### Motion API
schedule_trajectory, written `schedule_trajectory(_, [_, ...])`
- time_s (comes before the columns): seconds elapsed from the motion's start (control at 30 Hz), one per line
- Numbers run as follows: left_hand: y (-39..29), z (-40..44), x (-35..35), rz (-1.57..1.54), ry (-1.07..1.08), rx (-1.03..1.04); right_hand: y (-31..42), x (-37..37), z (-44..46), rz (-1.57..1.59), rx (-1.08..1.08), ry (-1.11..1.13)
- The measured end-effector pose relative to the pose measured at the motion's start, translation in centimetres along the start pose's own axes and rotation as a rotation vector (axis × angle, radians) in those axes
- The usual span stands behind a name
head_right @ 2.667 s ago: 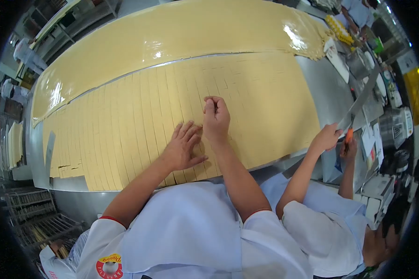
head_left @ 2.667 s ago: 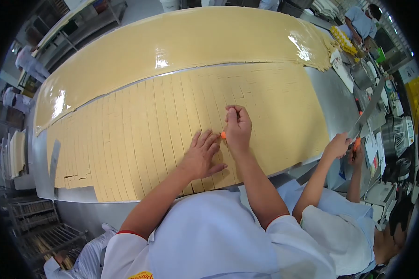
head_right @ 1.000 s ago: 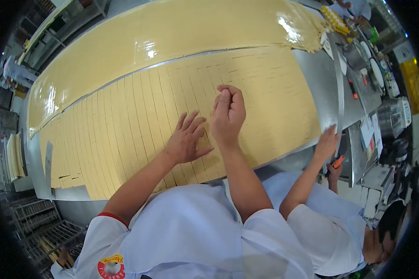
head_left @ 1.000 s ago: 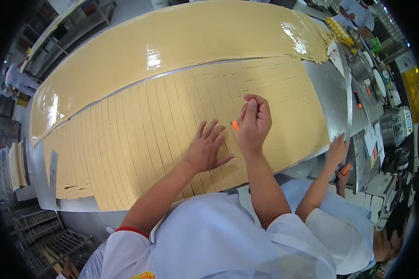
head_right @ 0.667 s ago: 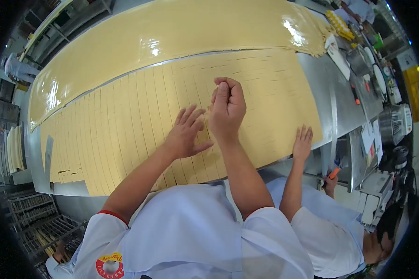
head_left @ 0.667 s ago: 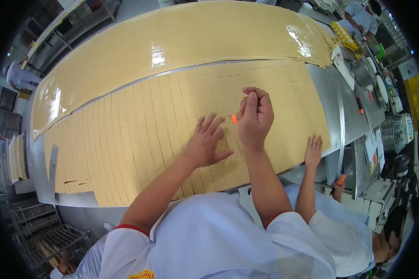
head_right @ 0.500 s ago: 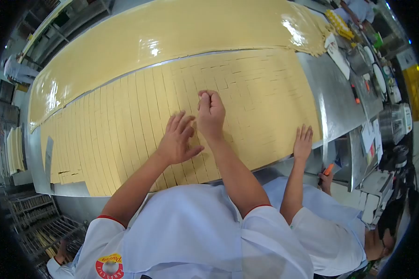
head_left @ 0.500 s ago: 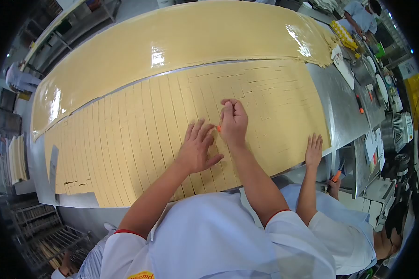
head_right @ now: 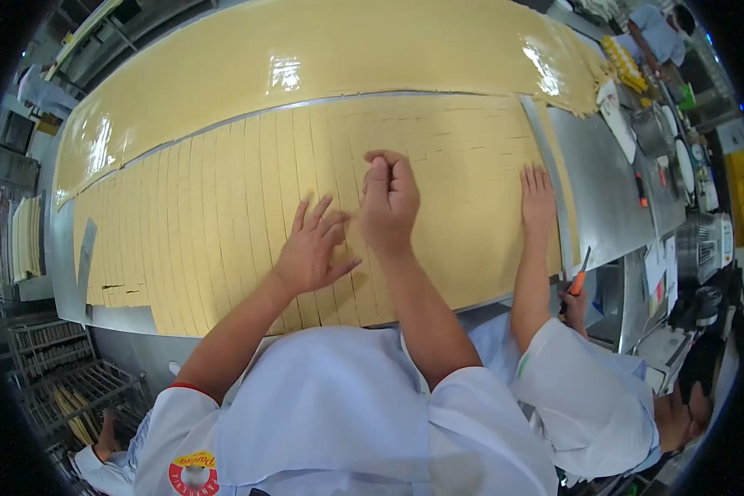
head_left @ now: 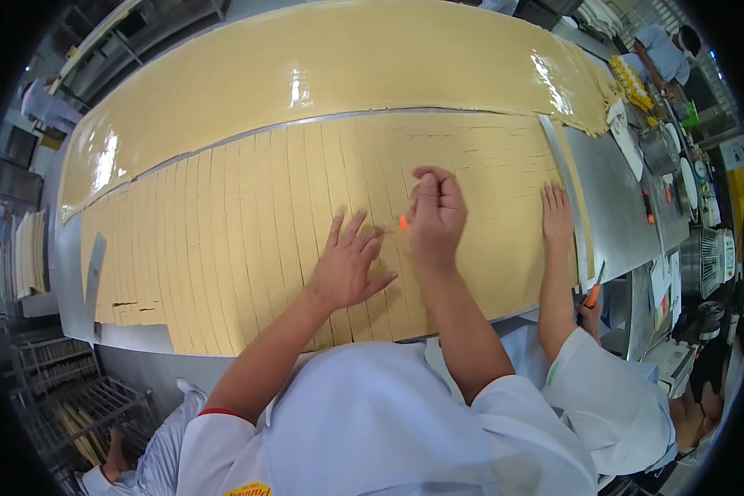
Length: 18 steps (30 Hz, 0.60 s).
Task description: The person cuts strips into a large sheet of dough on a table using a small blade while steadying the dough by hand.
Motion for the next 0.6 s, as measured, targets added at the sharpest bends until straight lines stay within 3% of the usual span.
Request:
schedule_trajectory(0.1, [0.3, 1.3, 0.0, -0.033, -0.012, -0.031, 1.2, 0.5, 0.8, 0.017, 0.024, -0.002])
schedule_trajectory(0.27, [1.0, 2.2, 1.5, 0.021, -0.027, -0.019, -4.5, 0.1, 1.9, -0.031, 0.101, -0.059])
schedule_trajectory(0.4, [-0.1, 3.0, 0.5, 0.000, -0.014, -0.024, 2.3, -1.0, 1.9, 0.081, 0.025, -0.054])
schedule_trajectory(0.53, [-0.1, 3.6, 2.6, -0.004, 0.044, 0.066, -6.0, -2.9, 2.6, -0.051, 0.044, -0.046])
schedule_trajectory(0.6, [-0.1, 4.3, 2.2, 0.024, 0.031, 0.065, -2.5, -2.9, 2.8, -0.018, 0.073, -0.059])
Point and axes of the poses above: each hand's wrist, its own z-axis towards the middle knuckle, its own x-axis out of the palm, y = z × x, the point moved 1 cm from there along z, towards the middle knuckle, and after that the axes turned 2 degrees about -x, right-handed, at the moved point
